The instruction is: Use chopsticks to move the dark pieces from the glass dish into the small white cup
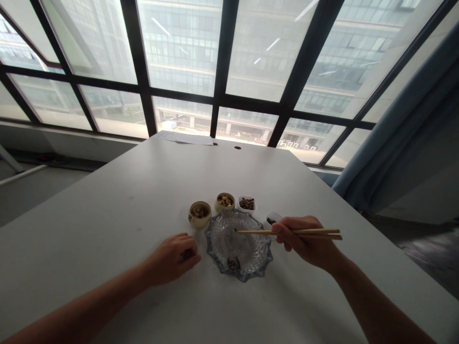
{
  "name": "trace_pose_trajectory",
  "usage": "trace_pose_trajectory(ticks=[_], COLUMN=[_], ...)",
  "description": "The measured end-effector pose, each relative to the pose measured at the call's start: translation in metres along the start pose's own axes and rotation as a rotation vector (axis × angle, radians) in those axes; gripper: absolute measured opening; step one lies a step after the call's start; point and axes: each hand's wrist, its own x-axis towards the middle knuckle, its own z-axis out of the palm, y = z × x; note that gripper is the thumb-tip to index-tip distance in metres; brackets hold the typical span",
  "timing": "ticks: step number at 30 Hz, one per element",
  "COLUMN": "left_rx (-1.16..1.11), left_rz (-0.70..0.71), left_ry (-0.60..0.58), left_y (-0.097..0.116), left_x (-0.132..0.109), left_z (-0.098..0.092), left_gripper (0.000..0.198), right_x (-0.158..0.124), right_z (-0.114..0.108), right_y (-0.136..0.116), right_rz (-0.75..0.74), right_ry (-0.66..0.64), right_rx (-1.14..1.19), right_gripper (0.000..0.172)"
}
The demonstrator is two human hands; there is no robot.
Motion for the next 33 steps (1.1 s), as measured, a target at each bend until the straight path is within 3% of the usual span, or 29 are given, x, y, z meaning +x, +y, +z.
trace_pose_trajectory(ticks=[3, 7, 9, 16, 29, 33], left_rx=[-0.004, 0.006, 0.015, 0.033, 0.021, 0.034], left_rz=[0.000, 0.006, 0.014, 0.001, -0.020, 0.003], left_ry=[-0.002, 0.005, 0.013, 0.010, -0.008, 0.005], left_y=[0.000, -0.001, -0.001, 0.001, 0.000, 0.000], left_x=[0.000, 0.000, 0.000, -0.001, -0.001, -0.001], left_z=[0.000, 0.001, 0.001, 0.000, 0.001, 0.001], left_gripper=[0.020, 0.020, 0.021, 0.021, 0.020, 0.020], right_x=[-0.004, -0.016, -0.020, -0.014, -0.010, -0.013], right_z=[-0.016, -0.045, -0.055, -0.054, -0.056, -0.059], right_y=[-0.007, -0.019, -0.023, -0.019, -0.006, -0.006], right_rz=[0.030, 0.160, 0.211, 0.187, 0.164, 0.268], right_ry=[0.070, 0.322, 0.381, 0.254, 0.237, 0.309], right_rx=[-0.038, -0.181, -0.250, -0.408, -0.464, -0.439], right_gripper=[0.043, 0.041, 0.044, 0.056, 0.056, 0.057])
